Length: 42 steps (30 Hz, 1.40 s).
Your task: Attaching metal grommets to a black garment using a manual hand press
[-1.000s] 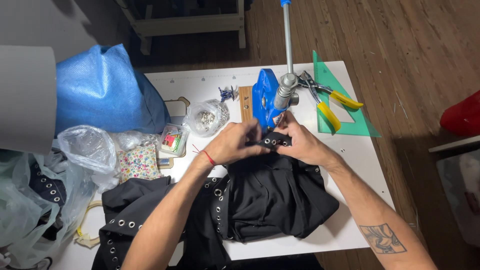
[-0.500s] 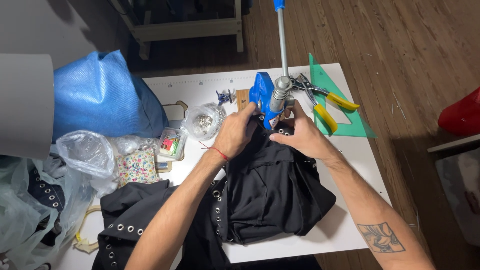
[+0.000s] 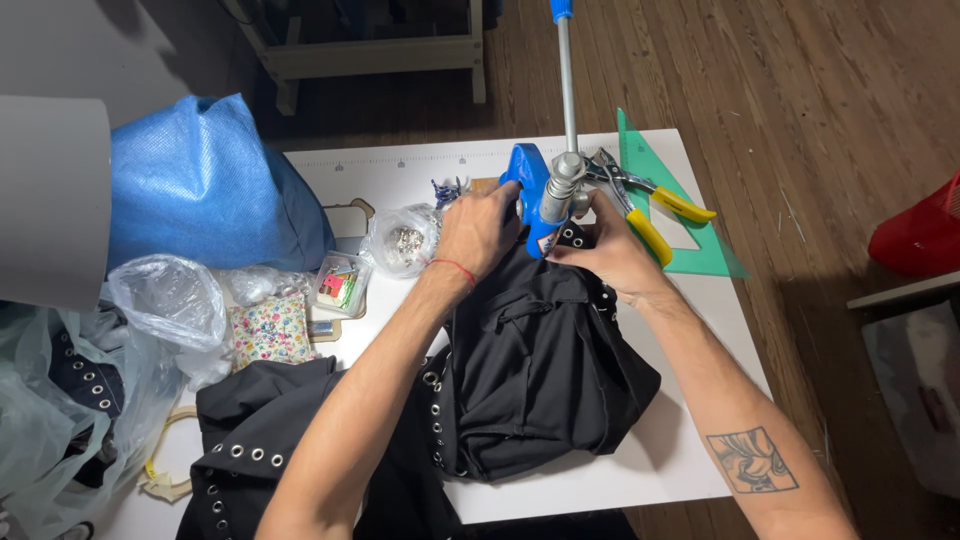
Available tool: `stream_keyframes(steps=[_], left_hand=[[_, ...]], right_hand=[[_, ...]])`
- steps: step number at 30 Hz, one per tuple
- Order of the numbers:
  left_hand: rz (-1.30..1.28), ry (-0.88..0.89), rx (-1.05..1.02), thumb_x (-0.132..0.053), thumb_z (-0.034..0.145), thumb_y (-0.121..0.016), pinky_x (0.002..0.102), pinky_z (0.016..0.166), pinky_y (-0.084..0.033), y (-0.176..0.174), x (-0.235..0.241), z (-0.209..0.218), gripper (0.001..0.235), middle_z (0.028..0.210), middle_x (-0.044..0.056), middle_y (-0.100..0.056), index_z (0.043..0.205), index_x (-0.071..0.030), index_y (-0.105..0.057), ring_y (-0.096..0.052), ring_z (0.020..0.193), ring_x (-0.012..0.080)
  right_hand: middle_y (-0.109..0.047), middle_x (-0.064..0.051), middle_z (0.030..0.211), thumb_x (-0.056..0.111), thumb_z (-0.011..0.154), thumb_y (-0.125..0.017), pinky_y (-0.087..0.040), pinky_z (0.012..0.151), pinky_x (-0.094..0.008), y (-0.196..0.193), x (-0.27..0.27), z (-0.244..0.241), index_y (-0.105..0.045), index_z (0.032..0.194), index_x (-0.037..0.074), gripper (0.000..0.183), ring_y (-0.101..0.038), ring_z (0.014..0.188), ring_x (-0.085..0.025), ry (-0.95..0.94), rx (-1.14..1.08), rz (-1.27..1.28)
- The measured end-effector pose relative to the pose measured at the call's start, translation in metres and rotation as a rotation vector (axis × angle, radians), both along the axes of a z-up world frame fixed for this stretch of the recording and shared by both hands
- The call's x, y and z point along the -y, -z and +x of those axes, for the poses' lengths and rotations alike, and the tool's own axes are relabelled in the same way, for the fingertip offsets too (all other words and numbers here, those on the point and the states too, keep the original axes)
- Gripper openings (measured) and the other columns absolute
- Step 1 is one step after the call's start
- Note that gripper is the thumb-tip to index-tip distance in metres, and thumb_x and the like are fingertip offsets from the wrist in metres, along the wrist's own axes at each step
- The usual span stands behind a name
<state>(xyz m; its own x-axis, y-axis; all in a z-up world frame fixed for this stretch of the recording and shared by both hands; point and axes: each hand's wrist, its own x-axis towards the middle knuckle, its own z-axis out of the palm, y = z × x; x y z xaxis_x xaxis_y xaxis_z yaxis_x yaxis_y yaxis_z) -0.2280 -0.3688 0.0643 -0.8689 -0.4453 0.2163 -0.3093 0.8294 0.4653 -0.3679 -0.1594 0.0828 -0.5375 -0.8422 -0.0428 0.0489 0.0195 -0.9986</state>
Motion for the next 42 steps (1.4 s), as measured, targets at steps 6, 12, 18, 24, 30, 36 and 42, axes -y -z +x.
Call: stream_keyframes(steps=[6,12,18,24,30,36,42], left_hand=[[-0.052,0.013,-0.110,-0.033,0.101,-0.085,0.056,0.095,-0.070,-0.040,-0.005,0.053,0.034,0.120,0.007,-0.080,0.131,-0.019,-0.079,-0.082,0.115,0.0384],[-0.274,0.250,-0.384,-0.028,0.108,-0.078,0.048,0.091,-0.066,-0.037,-0.049,0.089,0.014,0.100,0.010,-0.076,0.108,-0.014,-0.078,-0.081,0.105,0.0344],[-0.373,0.343,-0.524,-0.025,0.116,-0.072,0.040,0.102,-0.066,-0.020,-0.057,0.092,0.019,0.117,0.012,-0.084,0.112,-0.009,-0.082,-0.084,0.121,0.0283],[-0.248,0.361,-0.545,-0.022,0.115,-0.076,0.042,0.099,-0.068,-0.014,-0.058,0.095,0.018,0.125,0.014,-0.085,0.118,-0.006,-0.084,-0.085,0.123,0.0310],[-0.101,0.346,-0.504,-0.024,0.114,-0.077,0.047,0.096,-0.069,-0.004,-0.056,0.090,0.026,0.127,0.016,-0.085,0.132,-0.006,-0.080,-0.085,0.119,0.0350],[0.120,0.292,-0.417,-0.029,0.116,-0.075,0.051,0.096,-0.068,-0.008,-0.050,0.086,0.029,0.117,0.017,-0.085,0.136,-0.010,-0.080,-0.084,0.113,0.0397],[0.092,0.295,-0.424,-0.028,0.116,-0.074,0.046,0.094,-0.068,0.001,-0.048,0.080,0.024,0.119,0.013,-0.086,0.131,-0.012,-0.084,-0.084,0.114,0.0364]], right_hand=[[-0.081,-0.008,0.124,-0.006,0.076,-0.105,-0.074,0.096,-0.041,0.012,0.006,0.001,-0.059,0.138,0.012,0.079,-0.083,0.110,-0.022,-0.004,-0.026,-0.099],[-0.083,-0.012,0.119,-0.010,0.072,-0.104,-0.073,0.099,-0.045,0.019,0.014,-0.015,-0.064,0.143,0.011,0.084,-0.083,0.107,-0.025,0.013,-0.079,-0.081],[-0.084,-0.013,0.119,-0.010,0.070,-0.104,-0.072,0.101,-0.049,0.011,0.014,-0.003,-0.069,0.140,0.008,0.080,-0.082,0.112,-0.027,-0.009,-0.123,-0.088],[-0.085,-0.016,0.117,-0.010,0.080,-0.100,-0.074,0.095,-0.050,0.048,0.013,-0.021,-0.070,0.142,0.005,0.071,-0.084,0.108,-0.029,-0.051,0.077,0.006],[-0.085,-0.015,0.118,-0.006,0.087,-0.097,-0.075,0.095,-0.049,0.056,0.020,-0.023,-0.072,0.144,0.006,0.064,-0.085,0.109,-0.028,-0.049,0.149,0.007],[-0.083,-0.012,0.121,0.002,0.088,-0.102,-0.072,0.099,-0.047,0.037,0.028,-0.011,-0.072,0.139,0.007,0.059,-0.082,0.114,-0.027,0.019,-0.063,0.035],[-0.084,-0.017,0.120,0.014,0.087,-0.105,-0.069,0.102,-0.050,0.029,0.021,-0.009,-0.073,0.134,0.006,0.058,-0.081,0.117,-0.033,0.070,-0.384,0.168]])
